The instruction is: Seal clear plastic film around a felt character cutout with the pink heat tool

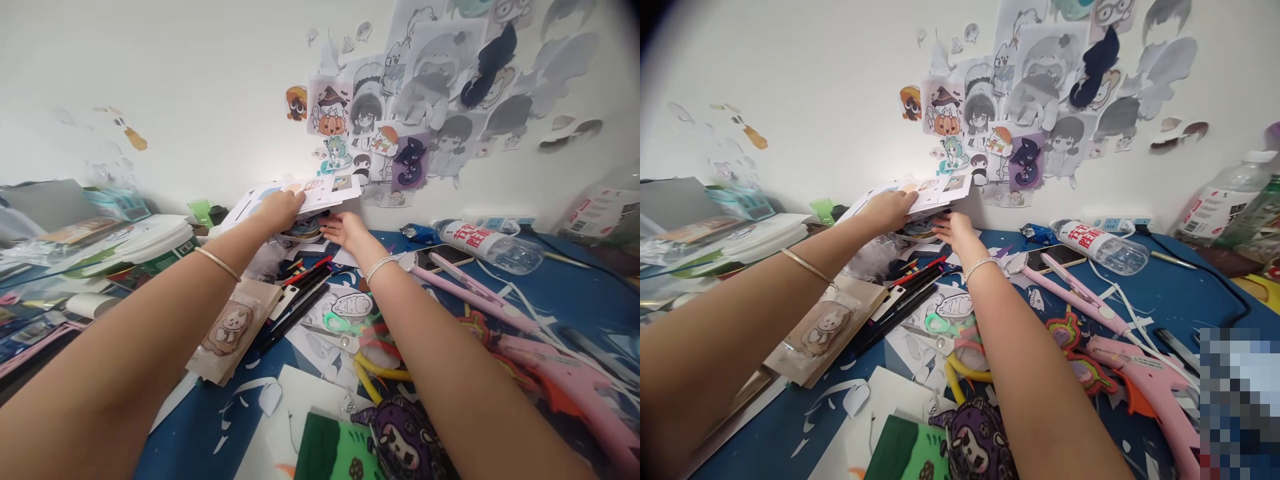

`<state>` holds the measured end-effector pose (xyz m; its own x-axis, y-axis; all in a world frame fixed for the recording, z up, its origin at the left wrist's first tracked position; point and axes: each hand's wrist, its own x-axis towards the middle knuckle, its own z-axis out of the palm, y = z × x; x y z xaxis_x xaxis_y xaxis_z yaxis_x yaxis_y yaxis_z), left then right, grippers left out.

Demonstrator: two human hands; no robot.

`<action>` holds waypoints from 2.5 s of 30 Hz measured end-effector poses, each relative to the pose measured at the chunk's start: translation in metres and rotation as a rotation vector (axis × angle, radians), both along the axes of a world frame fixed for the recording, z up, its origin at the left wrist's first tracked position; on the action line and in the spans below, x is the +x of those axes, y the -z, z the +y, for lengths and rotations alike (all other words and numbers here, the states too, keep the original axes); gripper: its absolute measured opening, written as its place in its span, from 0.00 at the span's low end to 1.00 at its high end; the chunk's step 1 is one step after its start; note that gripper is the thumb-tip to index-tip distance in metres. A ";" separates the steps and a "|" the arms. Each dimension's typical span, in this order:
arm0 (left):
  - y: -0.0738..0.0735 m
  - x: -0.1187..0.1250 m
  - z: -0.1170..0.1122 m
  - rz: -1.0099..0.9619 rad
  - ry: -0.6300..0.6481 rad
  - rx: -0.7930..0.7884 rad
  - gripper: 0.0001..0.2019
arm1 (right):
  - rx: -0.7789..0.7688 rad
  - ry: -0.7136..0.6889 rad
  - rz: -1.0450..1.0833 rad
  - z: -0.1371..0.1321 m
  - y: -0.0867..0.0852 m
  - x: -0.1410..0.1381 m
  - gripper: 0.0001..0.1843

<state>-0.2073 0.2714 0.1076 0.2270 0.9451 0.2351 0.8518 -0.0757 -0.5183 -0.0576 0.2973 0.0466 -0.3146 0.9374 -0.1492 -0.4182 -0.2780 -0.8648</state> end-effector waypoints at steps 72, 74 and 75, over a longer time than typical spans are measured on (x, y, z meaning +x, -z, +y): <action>-0.024 -0.001 0.022 0.002 0.021 0.007 0.20 | 1.006 0.007 -1.223 0.025 0.015 -0.017 0.11; -0.025 -0.001 0.023 0.004 0.018 0.015 0.21 | 1.044 -0.006 -1.280 0.022 0.015 -0.020 0.12; -0.025 -0.001 0.023 0.003 0.013 0.018 0.21 | 1.057 -0.007 -1.309 0.022 0.014 -0.021 0.13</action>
